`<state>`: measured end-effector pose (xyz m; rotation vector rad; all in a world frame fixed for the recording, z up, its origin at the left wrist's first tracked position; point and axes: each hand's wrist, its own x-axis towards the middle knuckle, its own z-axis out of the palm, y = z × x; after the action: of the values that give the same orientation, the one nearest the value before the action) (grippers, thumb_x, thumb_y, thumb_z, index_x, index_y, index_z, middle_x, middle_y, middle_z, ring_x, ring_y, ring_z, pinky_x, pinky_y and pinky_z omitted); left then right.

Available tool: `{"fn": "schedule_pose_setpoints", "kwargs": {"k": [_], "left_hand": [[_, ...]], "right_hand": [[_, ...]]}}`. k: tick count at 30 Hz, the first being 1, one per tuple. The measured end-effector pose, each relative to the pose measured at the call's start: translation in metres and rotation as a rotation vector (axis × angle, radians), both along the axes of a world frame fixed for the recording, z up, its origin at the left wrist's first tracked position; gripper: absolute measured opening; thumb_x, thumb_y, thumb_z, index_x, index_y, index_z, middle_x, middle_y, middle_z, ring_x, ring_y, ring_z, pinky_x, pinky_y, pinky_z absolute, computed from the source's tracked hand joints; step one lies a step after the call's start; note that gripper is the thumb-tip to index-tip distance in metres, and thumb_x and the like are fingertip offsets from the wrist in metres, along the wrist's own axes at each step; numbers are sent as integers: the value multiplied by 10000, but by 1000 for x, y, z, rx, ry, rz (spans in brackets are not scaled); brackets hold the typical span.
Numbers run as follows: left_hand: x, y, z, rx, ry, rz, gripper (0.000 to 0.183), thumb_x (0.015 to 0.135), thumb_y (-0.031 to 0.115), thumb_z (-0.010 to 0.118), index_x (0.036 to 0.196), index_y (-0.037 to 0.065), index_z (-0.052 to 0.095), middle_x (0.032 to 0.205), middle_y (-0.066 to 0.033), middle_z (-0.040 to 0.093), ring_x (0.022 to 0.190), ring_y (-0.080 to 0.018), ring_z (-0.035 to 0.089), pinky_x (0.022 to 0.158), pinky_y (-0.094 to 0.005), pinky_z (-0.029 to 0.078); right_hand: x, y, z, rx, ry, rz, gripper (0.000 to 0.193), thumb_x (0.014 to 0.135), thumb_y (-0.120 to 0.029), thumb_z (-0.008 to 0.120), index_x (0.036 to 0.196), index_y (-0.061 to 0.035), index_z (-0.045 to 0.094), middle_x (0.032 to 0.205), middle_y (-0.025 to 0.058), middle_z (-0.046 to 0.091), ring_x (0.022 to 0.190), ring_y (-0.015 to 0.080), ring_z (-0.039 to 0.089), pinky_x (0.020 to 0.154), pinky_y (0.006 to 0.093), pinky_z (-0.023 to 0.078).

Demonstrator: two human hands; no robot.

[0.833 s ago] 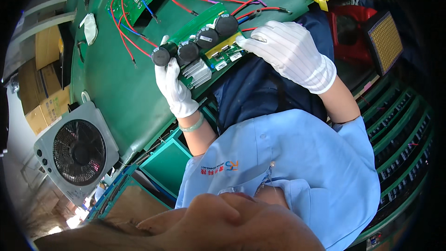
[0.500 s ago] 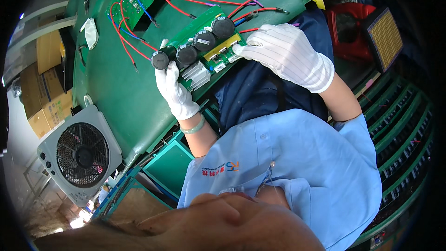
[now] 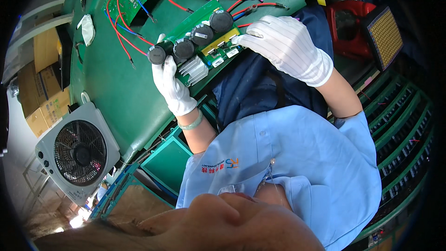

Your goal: The person picks up a green circuit board with attached wires and inspects it by turning it over. They then place three cylindrical black components onto the board and continue to inspect the assembly from different angles.

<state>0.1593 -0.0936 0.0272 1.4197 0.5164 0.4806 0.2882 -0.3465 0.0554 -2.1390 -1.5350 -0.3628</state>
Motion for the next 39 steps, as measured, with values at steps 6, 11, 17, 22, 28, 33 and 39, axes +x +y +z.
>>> {"fn": "schedule_pose_setpoints", "kwargs": {"k": [6,11,17,22,28,33,39], "left_hand": [[1,-5,2,54,-36,19,495,941,96,521,1410,-57,494,1269,-136,588,1108,-202,615,1006,-345,487],[-1,2,3,-42,27,-23,618,885,147,657,1431,-67,462,1443,-156,508,1229,-200,528,1086,-349,397],[0,-2,3,-16,11,25,586,900,118,620,1427,-86,464,1448,-167,509,1252,-215,524,1099,-356,389],[1,-1,2,-12,5,13,550,921,92,599,1424,-83,467,1464,-175,502,1276,-224,518,1100,-361,395],[-1,1,2,-27,5,5,515,925,25,582,1423,-57,478,1467,-149,503,1257,-206,531,1050,-337,440],[0,-1,3,-71,-7,5,522,916,15,588,1422,-50,479,1466,-135,500,1203,-178,547,1021,-318,458],[-2,1,1,-87,-11,-2,526,909,-9,588,1423,-42,481,1461,-126,502,1181,-154,544,1000,-291,470]], "right_hand": [[3,0,1,-7,25,47,364,786,-121,648,1144,-153,704,919,20,670,844,199,658,676,315,530],[4,3,-2,17,-42,46,372,786,-123,658,1154,-147,706,918,19,672,830,202,656,679,316,534],[3,2,-2,28,-10,98,389,787,-133,653,1172,-138,703,969,17,674,867,193,656,684,307,533],[-6,8,-6,-19,-67,41,435,778,-149,647,1210,-139,692,985,27,674,899,201,659,695,314,527],[-12,10,-3,-29,-100,22,448,781,-156,652,1228,-129,684,990,39,676,902,218,661,697,325,522],[-14,10,-5,-9,-96,0,456,774,-148,660,1229,-125,685,968,39,676,879,219,661,680,324,521],[-12,10,5,-52,-40,45,444,756,-108,673,1198,-114,717,930,44,679,835,222,664,676,319,524]]}}
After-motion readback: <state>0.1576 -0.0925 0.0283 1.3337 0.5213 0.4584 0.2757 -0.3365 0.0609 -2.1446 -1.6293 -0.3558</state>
